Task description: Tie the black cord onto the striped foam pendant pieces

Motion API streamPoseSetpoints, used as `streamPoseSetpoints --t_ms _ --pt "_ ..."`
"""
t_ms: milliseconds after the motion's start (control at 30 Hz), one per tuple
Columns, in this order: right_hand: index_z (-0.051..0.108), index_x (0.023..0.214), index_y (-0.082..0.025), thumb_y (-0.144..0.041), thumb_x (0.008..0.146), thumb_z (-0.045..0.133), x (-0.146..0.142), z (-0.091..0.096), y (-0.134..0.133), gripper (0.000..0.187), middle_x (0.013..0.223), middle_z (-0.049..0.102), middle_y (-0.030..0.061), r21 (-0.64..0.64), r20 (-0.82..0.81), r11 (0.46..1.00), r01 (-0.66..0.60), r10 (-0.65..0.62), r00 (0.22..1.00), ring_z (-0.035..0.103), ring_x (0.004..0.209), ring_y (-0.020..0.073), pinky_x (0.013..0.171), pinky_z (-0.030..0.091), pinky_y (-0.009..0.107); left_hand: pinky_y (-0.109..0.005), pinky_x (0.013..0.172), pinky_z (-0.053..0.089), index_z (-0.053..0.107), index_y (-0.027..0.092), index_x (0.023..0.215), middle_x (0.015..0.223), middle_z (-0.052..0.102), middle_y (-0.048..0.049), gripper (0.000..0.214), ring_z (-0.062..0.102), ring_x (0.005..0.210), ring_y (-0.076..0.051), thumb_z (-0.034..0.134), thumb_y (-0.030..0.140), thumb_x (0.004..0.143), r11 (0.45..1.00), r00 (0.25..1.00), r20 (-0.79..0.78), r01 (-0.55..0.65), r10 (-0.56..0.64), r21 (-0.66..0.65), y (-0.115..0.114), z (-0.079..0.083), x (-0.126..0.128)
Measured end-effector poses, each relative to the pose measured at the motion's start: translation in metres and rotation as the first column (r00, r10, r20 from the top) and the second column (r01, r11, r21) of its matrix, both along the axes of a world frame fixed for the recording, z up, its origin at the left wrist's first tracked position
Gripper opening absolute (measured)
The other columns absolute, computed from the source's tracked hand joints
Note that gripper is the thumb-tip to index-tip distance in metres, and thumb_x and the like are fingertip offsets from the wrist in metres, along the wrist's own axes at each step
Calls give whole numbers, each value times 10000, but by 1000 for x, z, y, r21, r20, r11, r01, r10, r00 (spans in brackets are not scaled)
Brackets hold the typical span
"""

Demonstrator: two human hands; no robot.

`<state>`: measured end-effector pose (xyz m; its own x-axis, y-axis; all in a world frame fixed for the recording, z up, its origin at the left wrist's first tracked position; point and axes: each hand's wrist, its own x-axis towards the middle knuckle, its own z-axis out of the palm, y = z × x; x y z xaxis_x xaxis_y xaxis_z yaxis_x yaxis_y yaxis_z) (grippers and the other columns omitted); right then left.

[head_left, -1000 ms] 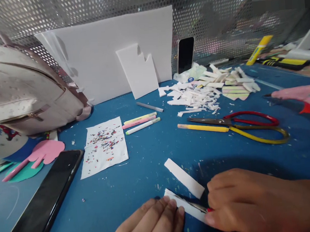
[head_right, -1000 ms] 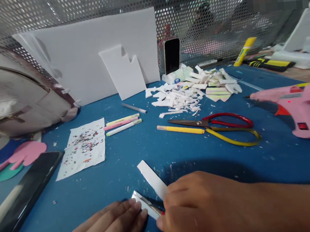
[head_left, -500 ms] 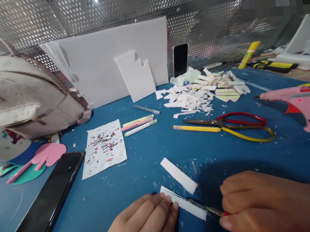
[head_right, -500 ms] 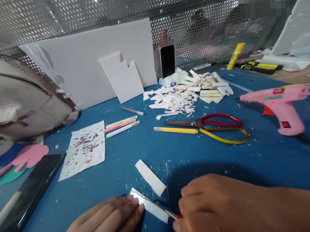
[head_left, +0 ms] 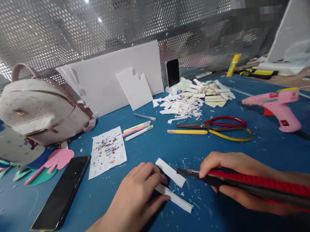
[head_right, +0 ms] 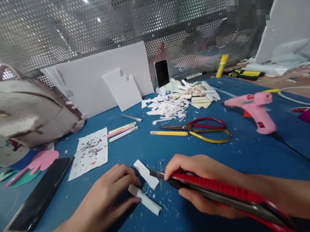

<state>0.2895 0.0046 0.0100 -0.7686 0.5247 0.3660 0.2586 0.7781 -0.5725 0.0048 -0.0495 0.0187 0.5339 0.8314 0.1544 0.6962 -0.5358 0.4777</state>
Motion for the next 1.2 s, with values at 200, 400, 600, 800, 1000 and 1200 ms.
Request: streamPoseSetpoints --t_ms 200,400,600,800,1000,1200 --pt "603 1191 -249 -128 970 474 11 6 42 284 1006 694 63 618 231 776 -131 -20 973 667 880 196 774 496 312 -283 720 514 644 199 850 872 673 -16 103 616 811 -180 666 99 864 988 991 96 -82 95 -134 0 0 -1" --pt "628 1195 -266 -21 966 371 12 17 57 422 1120 675 87 769 351 613 -184 -163 922 631 974 220 766 472 338 -268 720 525 699 191 817 821 703 -12 103 658 769 -157 664 111 872 983 944 295 -112 151 -143 -1 2 -2" --pt "643 1017 -196 -428 988 539 -39 36 27 256 1019 634 55 313 345 944 -104 -11 938 621 844 189 702 441 293 -296 766 571 693 180 1004 869 710 -41 134 692 801 -168 661 167 875 945 783 556 -125 280 -301 -4 -4 3" --pt "579 840 -192 -408 969 577 -99 38 16 252 795 649 -8 -14 355 990 -142 138 925 609 716 157 592 342 238 -279 737 564 514 197 1155 833 676 -23 385 673 769 -150 735 265 848 937 606 735 -56 306 -344 -4 -24 -6" --pt "572 817 -192 -249 958 548 -112 37 24 154 715 606 -28 -189 306 969 -160 213 928 547 661 117 568 289 225 -233 672 505 494 213 1134 728 629 43 535 618 673 -114 845 204 731 883 481 767 -35 425 -468 1 -31 -17" --pt "593 852 -183 -399 922 659 -107 34 21 236 797 650 -15 -326 294 940 -101 202 934 583 730 131 579 321 218 -225 674 477 500 229 1158 720 641 50 524 610 676 -109 826 168 751 868 504 737 -52 450 -494 -3 -29 -12"
